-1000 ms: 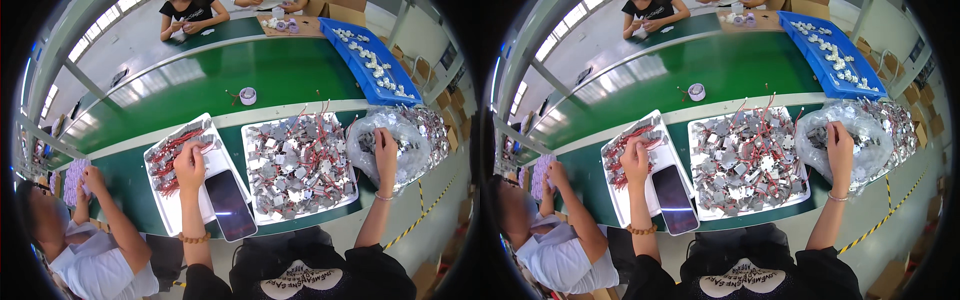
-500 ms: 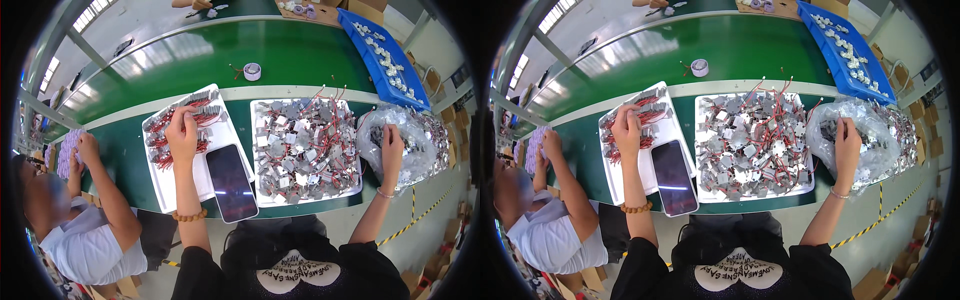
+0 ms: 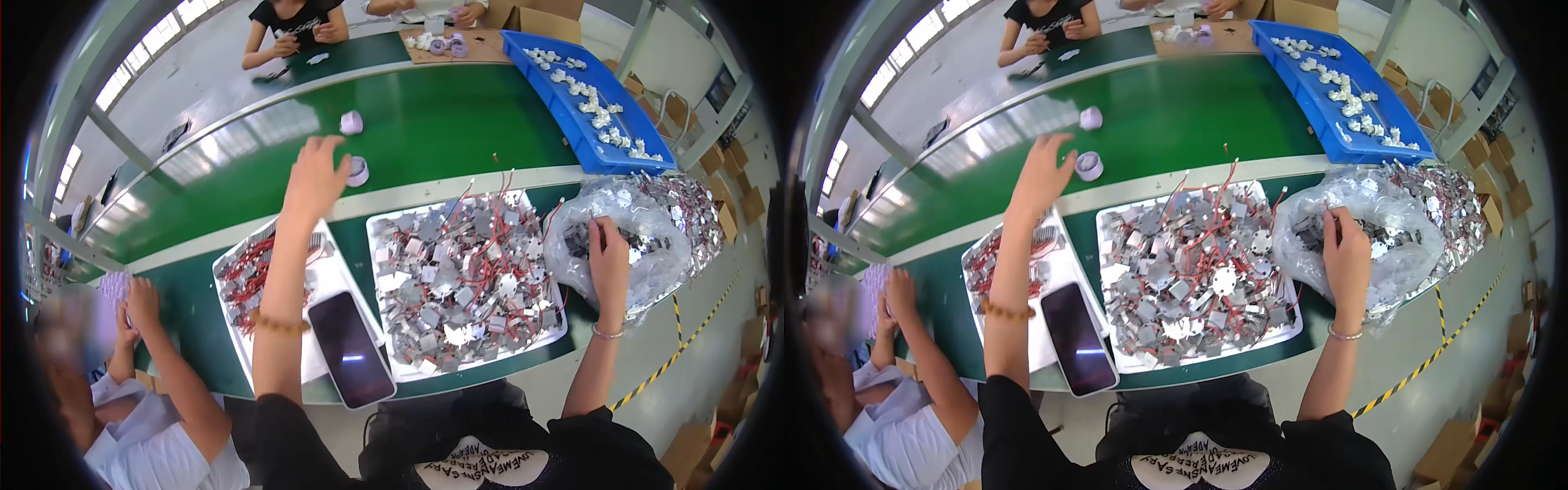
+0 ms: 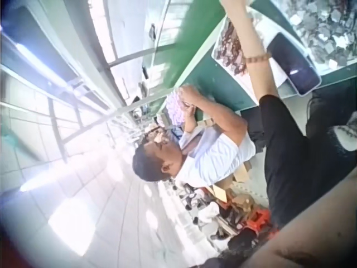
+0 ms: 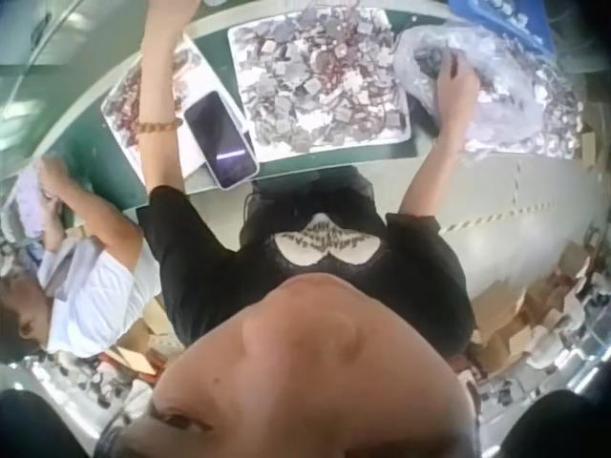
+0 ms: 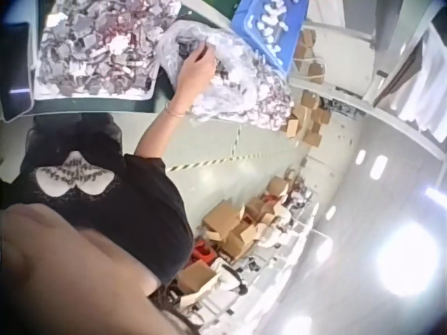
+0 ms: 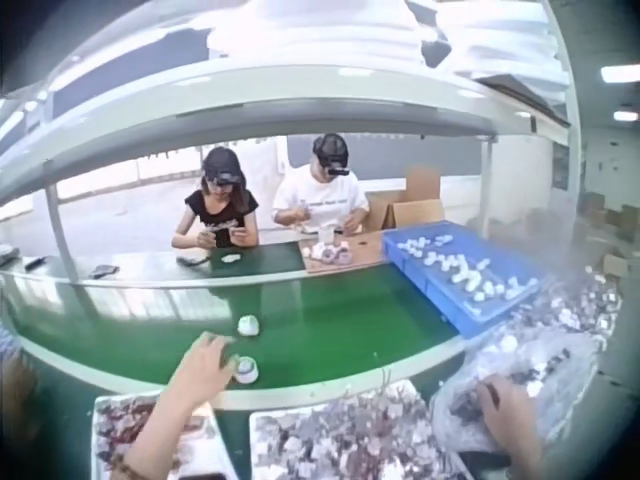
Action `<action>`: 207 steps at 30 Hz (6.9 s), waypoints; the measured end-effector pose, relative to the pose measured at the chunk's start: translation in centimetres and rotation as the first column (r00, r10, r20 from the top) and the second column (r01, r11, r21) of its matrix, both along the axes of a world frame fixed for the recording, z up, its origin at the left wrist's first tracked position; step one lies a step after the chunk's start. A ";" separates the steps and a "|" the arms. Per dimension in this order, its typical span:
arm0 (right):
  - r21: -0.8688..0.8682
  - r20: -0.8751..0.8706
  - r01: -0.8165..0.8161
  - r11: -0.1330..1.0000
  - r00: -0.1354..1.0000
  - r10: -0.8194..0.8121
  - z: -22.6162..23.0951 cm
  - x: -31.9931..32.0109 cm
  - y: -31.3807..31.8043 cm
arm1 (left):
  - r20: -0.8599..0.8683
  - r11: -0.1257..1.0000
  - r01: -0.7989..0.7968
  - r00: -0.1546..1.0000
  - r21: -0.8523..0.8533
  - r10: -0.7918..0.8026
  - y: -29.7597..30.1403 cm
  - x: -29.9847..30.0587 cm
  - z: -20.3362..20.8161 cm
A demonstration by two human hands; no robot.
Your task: Assembling electronic components by inserting small circuit boards with wires into plastic shells.
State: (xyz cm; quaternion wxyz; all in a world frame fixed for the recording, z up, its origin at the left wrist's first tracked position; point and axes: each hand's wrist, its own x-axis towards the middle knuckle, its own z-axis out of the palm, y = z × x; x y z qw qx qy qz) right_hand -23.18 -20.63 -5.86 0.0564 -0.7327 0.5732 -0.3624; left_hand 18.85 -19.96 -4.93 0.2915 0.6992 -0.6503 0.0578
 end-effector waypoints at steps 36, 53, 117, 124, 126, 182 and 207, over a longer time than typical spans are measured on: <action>-0.140 0.427 -0.752 0.644 0.541 0.725 4.0 12.6 14.1 | -0.818 0.870 -0.125 -0.297 -0.478 -0.492 17.6 -19.4 1.6; -0.212 0.226 -0.751 0.625 0.585 0.779 3.4 9.7 13.9 | -0.849 0.864 0.214 -0.397 -0.455 -0.349 20.6 -16.9 -0.6; -0.134 0.584 -0.747 0.651 0.471 0.661 -0.4 12.0 17.3 | -0.833 0.760 -0.466 -0.082 -0.453 -0.547 19.8 -17.7 0.5; -0.224 0.503 -0.709 0.668 0.503 0.703 -1.0 13.5 19.5 | -0.876 0.739 -0.601 -0.128 -0.304 -0.465 19.8 -18.0 0.4; -0.176 0.533 -0.712 0.680 0.512 0.674 -1.1 13.8 20.1 | -0.854 0.654 -0.696 -0.112 -0.297 -0.508 19.8 -17.9 0.0; 0.160 -0.269 -0.014 0.987 0.961 0.057 0.5 -5.8 -0.2 | -0.423 0.997 0.033 0.904 -0.070 -0.060 24.8 -8.2 -6.1; -0.109 -0.065 -0.008 0.994 0.998 0.001 0.3 -3.4 2.0 | -0.588 0.881 -0.236 0.807 -0.411 -0.058 23.2 -6.2 -6.5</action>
